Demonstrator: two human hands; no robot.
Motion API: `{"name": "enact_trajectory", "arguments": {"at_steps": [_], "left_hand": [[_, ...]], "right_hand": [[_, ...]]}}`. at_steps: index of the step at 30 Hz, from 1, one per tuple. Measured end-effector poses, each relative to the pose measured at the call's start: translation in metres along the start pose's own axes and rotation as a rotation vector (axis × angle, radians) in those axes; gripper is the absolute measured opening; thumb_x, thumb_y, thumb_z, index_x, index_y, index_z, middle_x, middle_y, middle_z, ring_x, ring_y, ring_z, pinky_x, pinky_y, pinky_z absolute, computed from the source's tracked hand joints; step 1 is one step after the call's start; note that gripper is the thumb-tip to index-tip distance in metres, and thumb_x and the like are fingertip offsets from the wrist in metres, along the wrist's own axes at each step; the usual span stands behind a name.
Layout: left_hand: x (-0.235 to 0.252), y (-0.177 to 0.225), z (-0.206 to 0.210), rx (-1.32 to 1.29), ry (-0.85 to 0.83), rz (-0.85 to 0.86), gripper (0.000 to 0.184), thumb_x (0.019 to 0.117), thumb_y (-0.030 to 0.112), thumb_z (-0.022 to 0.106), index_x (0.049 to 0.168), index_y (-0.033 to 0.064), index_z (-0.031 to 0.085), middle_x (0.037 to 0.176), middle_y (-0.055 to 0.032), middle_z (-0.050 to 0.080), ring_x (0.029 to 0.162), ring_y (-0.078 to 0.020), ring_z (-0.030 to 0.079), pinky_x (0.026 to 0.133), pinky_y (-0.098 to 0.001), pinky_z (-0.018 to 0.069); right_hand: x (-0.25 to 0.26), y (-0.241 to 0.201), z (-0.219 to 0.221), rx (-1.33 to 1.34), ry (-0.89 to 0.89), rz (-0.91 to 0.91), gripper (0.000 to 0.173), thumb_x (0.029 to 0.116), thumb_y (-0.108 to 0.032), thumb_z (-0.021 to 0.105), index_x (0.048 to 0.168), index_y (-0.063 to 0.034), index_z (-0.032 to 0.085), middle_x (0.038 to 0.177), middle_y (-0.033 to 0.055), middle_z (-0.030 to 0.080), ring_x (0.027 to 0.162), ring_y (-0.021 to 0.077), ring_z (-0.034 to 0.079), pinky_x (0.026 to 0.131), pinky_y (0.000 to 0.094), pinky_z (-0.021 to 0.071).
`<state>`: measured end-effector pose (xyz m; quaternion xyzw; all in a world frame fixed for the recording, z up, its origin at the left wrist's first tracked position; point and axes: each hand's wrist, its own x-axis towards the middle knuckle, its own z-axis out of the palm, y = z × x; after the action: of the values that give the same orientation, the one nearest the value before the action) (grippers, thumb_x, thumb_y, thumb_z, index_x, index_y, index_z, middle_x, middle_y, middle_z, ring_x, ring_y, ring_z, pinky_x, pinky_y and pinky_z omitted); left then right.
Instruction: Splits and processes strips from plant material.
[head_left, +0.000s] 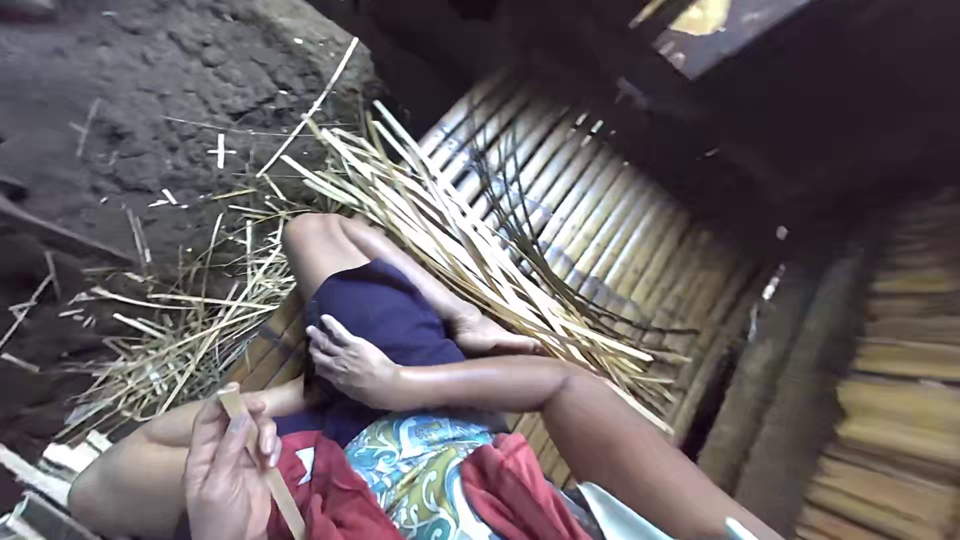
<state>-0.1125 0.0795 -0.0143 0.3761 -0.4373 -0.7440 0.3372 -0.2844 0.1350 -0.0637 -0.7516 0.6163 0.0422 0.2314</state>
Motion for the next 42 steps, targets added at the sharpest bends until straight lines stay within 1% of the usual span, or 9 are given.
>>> {"name": "enact_trajectory", "arguments": {"at_steps": [3,9,16,20,22,24,28,32,42], "left_hand": [[-0.001,-0.004,0.006,0.004,0.019,-0.023,0.029,0.1038,0.004,0.032,0.117,0.0138,0.056,0.090,0.0095,0.070,0.053,0.0032,0.055,0.046,-0.0108,0.0456],[-0.008,0.008,0.002,-0.036,0.171,-0.068,0.026,0.1046,0.002,0.033,0.117,0.0090,0.054,0.086,0.0047,0.067,0.052,0.0027,0.051,0.047,-0.0109,0.0446],[-0.029,0.018,-0.004,-0.112,0.248,-0.017,0.023,0.1047,0.004,0.041,0.104,0.0086,0.063,0.078,0.0043,0.065,0.050,0.0029,0.051,0.048,-0.0121,0.0464],[-0.040,0.025,0.000,-0.173,0.236,0.045,0.019,0.1042,0.010,0.049,0.096,0.0109,0.067,0.074,0.0044,0.067,0.051,0.0023,0.055,0.049,-0.0129,0.0476],[-0.042,0.026,0.004,-0.185,0.197,0.100,0.017,0.1050,0.015,0.054,0.098,0.0126,0.069,0.077,0.0046,0.069,0.054,0.0031,0.057,0.050,-0.0125,0.0483],[-0.043,0.026,0.009,-0.151,0.168,0.160,0.015,0.1045,0.016,0.056,0.100,0.0137,0.070,0.077,0.0061,0.069,0.056,0.0044,0.058,0.051,-0.0118,0.0487],[-0.046,0.025,0.021,-0.063,0.176,0.220,0.010,0.1027,0.013,0.060,0.101,0.0090,0.069,0.079,0.0052,0.067,0.059,0.0037,0.057,0.052,-0.0120,0.0494],[-0.048,0.025,0.030,-0.012,0.262,0.215,0.007,0.1012,0.008,0.061,0.098,0.0068,0.067,0.082,0.0031,0.067,0.059,0.0022,0.058,0.053,-0.0134,0.0507],[-0.048,0.027,0.040,0.062,0.270,0.200,0.006,0.1002,0.007,0.062,0.096,0.0061,0.066,0.077,0.0032,0.062,0.056,0.0027,0.053,0.050,-0.0120,0.0471]], "right_hand": [[0.019,0.008,0.001,0.054,-0.122,0.011,0.035,0.1016,0.006,0.045,0.133,0.0087,0.059,0.154,0.0213,0.047,0.153,0.0383,0.026,0.126,0.0560,0.0079],[0.062,0.004,-0.021,-0.102,-0.116,-0.111,0.023,0.0964,0.003,0.057,0.117,0.0084,0.066,0.114,0.0243,0.067,0.113,0.0408,0.060,0.103,0.0546,0.0396],[0.086,0.010,-0.019,-0.135,-0.255,-0.196,0.027,0.0976,0.009,0.049,0.118,0.0083,0.067,0.130,0.0252,0.061,0.124,0.0433,0.056,0.106,0.0553,0.0422],[0.043,0.023,-0.056,0.268,-0.039,-0.222,0.014,0.0992,-0.009,0.063,0.107,0.0016,0.066,0.084,0.0205,0.068,0.073,0.0392,0.069,0.066,0.0571,0.0553],[0.023,0.027,-0.076,0.579,0.112,-0.205,0.012,0.1005,-0.017,0.062,0.106,-0.0057,0.065,0.072,0.0061,0.063,0.059,0.0177,0.062,0.056,0.0372,0.0541],[0.006,0.023,-0.085,0.932,0.189,-0.204,0.014,0.1011,-0.024,0.057,0.102,-0.0125,0.066,0.072,-0.0080,0.063,0.060,-0.0006,0.059,0.056,0.0174,0.0509],[-0.015,0.002,-0.101,1.401,-0.035,-0.294,0.028,0.1069,-0.014,0.041,0.125,-0.0096,0.061,0.085,-0.0053,0.072,0.059,0.0000,0.062,0.055,0.0149,0.0544],[-0.021,-0.002,-0.114,1.347,-0.159,-0.363,0.023,0.1053,-0.014,0.040,0.103,-0.0124,0.064,0.076,-0.0086,0.067,0.053,-0.0036,0.056,0.048,0.0119,0.0489],[-0.020,0.013,-0.130,1.151,-0.208,-0.426,0.019,0.1053,-0.016,0.040,0.103,-0.0137,0.060,0.076,-0.0078,0.066,0.052,-0.0027,0.056,0.046,0.0115,0.0471]]}}
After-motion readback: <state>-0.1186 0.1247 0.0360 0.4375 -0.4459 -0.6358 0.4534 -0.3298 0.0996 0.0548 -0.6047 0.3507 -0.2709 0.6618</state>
